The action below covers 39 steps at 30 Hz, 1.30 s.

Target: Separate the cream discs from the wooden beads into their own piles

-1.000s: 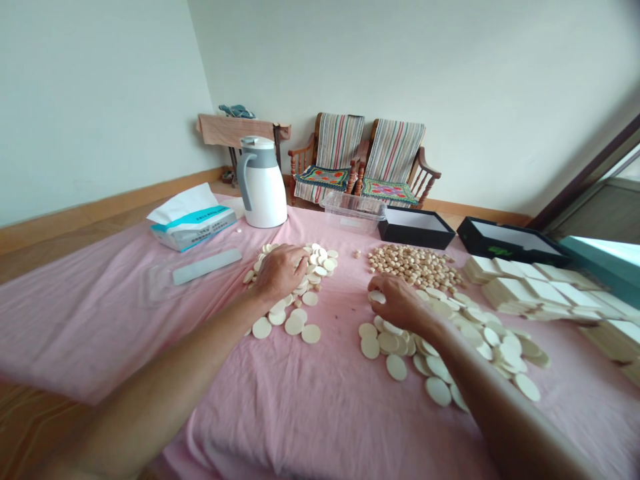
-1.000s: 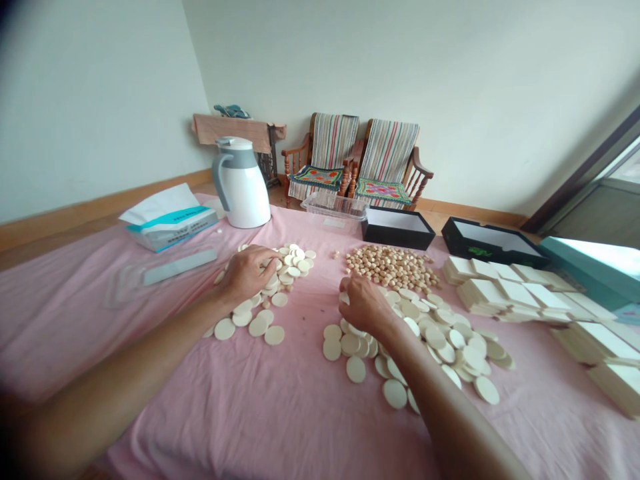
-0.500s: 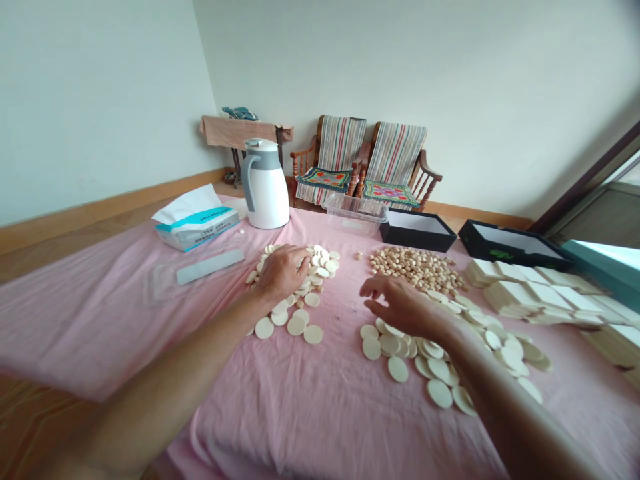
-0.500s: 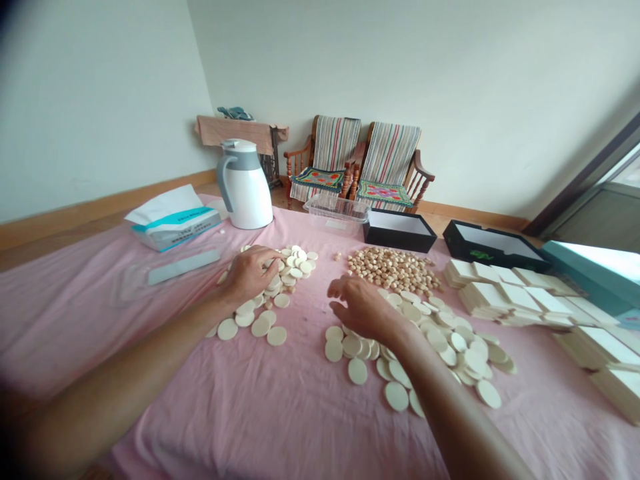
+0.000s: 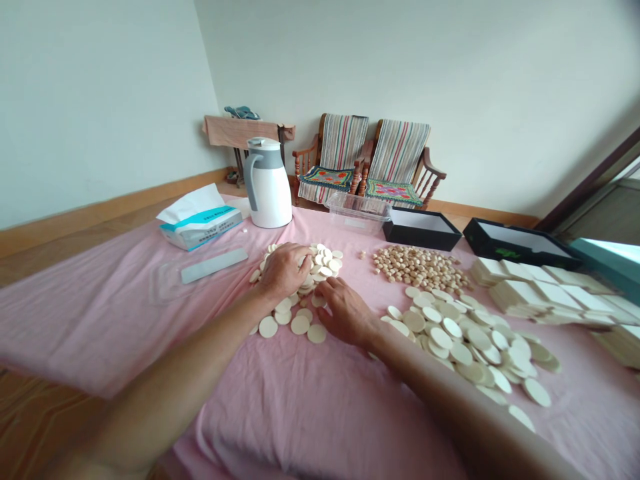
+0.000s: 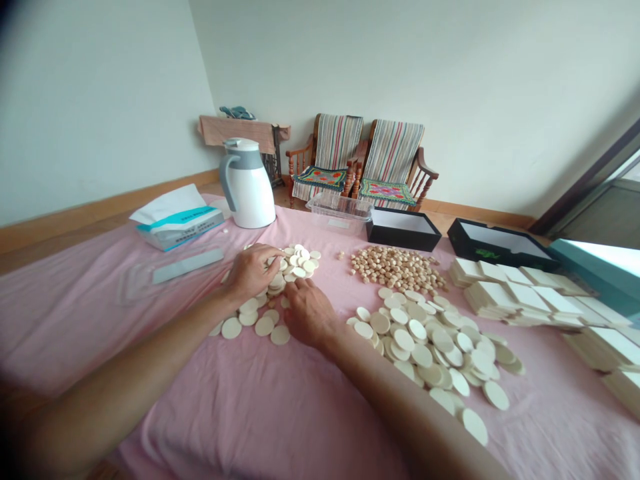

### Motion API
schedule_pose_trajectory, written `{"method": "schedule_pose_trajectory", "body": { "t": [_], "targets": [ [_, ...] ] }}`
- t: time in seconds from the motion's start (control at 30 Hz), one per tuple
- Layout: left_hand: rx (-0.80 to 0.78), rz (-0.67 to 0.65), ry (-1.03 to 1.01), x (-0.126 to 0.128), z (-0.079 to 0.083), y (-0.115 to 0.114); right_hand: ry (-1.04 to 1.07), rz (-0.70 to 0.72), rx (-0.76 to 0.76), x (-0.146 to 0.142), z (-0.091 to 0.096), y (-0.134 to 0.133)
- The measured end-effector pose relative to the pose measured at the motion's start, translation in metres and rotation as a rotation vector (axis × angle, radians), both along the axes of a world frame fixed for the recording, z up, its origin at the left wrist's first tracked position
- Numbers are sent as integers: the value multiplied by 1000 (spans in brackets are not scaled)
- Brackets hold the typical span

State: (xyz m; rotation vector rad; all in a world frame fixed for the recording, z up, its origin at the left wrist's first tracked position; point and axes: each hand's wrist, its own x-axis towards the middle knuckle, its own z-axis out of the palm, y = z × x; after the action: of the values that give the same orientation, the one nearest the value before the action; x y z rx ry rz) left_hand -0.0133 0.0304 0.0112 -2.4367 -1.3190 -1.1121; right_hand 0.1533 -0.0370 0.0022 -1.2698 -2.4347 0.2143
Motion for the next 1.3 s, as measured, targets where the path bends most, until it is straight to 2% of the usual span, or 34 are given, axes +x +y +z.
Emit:
{"method": "schedule_pose_trajectory", "body": {
  "t": [0.1, 0.3, 0.43, 0.5, 0.57, 0.63, 0.73, 0.83, 0.93, 1.1, 1.3],
  "targets": [
    [2, -7, -6, 0, 2, -1, 31, -12, 4, 17, 8, -6],
    [-3, -19, -25, 2, 1, -2, 31, -125, 1, 76, 33, -21],
    [-36, -110, -72, 7, 8, -7, 44, -211, 29, 105, 36, -34],
    [-133, -231, -110, 8, 18, -14, 98, -265, 56, 112, 32, -37],
    [-323, -384, -95, 10, 31, -24, 170, -310, 86, 116, 25, -38],
    [-537, -525, 33, 10, 43, -36, 236, -342, 135, 120, 16, -37],
    [-686, -645, 284, 13, 54, -53, 262, -326, 188, 121, 3, -33],
    [-672, -645, 501, 17, 54, -66, 211, -219, 164, 114, -2, -31],
    [-612, -576, 620, 21, 49, -72, 129, -149, 115, 102, 1, -34],
    [-599, -504, 647, 22, 45, -75, 131, -185, 107, 92, 5, -40],
    [-552, -501, 594, 26, 43, -71, 252, -240, 232, 108, 3, -38]
  ]
}}
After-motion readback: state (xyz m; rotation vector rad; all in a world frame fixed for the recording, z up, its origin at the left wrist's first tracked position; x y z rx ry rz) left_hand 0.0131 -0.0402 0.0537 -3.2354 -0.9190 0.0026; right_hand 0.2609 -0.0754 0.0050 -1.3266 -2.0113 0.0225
